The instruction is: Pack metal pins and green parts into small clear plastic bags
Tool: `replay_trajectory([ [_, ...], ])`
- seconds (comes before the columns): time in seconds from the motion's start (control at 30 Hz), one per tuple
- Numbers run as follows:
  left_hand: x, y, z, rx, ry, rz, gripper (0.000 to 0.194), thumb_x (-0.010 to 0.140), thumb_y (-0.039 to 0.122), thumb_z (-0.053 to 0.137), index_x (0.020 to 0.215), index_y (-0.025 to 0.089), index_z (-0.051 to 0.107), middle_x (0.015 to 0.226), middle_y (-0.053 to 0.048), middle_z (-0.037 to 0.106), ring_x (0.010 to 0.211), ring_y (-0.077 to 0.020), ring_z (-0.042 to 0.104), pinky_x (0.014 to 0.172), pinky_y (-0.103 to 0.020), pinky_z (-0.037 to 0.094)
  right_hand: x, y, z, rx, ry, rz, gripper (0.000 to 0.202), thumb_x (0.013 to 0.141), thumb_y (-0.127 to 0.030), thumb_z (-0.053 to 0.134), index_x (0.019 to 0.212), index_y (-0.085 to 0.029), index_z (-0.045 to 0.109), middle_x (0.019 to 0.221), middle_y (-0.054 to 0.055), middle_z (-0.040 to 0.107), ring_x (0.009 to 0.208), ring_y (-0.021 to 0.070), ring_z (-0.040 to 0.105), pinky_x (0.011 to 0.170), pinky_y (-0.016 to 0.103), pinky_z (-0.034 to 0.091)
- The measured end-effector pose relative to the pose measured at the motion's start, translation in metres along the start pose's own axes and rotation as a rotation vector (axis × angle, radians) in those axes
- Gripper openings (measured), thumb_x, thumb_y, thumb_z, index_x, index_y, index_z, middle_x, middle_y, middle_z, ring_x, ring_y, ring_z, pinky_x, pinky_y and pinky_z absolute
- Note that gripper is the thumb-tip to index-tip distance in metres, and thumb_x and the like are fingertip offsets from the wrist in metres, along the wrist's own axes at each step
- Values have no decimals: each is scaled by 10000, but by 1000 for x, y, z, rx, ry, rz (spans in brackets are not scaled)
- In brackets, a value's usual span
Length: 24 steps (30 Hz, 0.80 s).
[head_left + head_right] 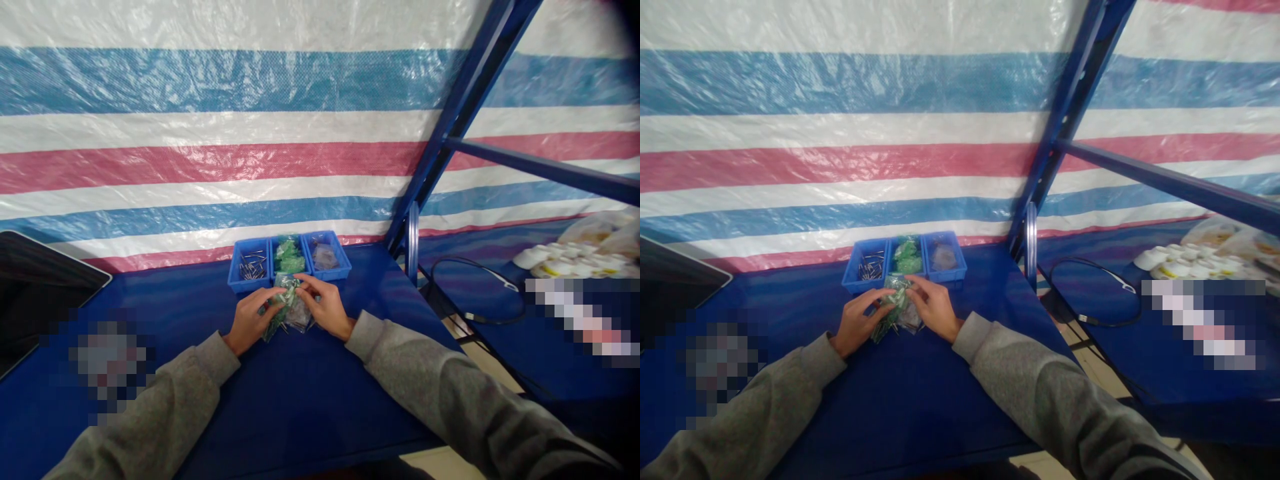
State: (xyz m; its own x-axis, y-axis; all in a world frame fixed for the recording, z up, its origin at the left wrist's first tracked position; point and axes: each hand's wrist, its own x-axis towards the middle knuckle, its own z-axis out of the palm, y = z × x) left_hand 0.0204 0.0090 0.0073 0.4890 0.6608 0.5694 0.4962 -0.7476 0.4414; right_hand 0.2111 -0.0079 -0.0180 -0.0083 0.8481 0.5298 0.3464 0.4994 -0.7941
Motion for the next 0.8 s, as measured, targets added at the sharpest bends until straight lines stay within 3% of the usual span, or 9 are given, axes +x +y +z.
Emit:
replay_trajectory([
  [0.27,0,-1,1,-4,-3,6,245,828,303,561,1043,197,611,904,-37,659,727,-130,608,734,-264,498,1,-7,-1,-28,7,-91,234,873,-273,492,1023,-205,658,858,40,672,693,140,588,674,254,468],
  [0.53,0,-2,1,-32,2,2,237,837,317,546,1022,181,606,934,-55,662,785,-147,618,751,-281,512,0,-6,-2,-9,36,-11,272,871,-324,494,1071,-194,626,827,30,663,669,135,594,651,242,481],
  [0.7,0,-1,2,-62,5,65,211,827,272,561,1018,185,588,1078,-87,576,946,-173,574,771,-300,512,0,-5,-1,-11,49,18,253,886,-327,460,986,-183,641,765,26,645,628,127,577,597,224,470],
  [0.8,1,0,1,-27,39,50,222,794,282,605,1001,201,596,1175,-98,487,983,-185,544,805,-333,504,0,-5,-1,0,55,19,272,889,-318,452,1079,-188,597,729,10,627,576,111,552,571,216,462],
])
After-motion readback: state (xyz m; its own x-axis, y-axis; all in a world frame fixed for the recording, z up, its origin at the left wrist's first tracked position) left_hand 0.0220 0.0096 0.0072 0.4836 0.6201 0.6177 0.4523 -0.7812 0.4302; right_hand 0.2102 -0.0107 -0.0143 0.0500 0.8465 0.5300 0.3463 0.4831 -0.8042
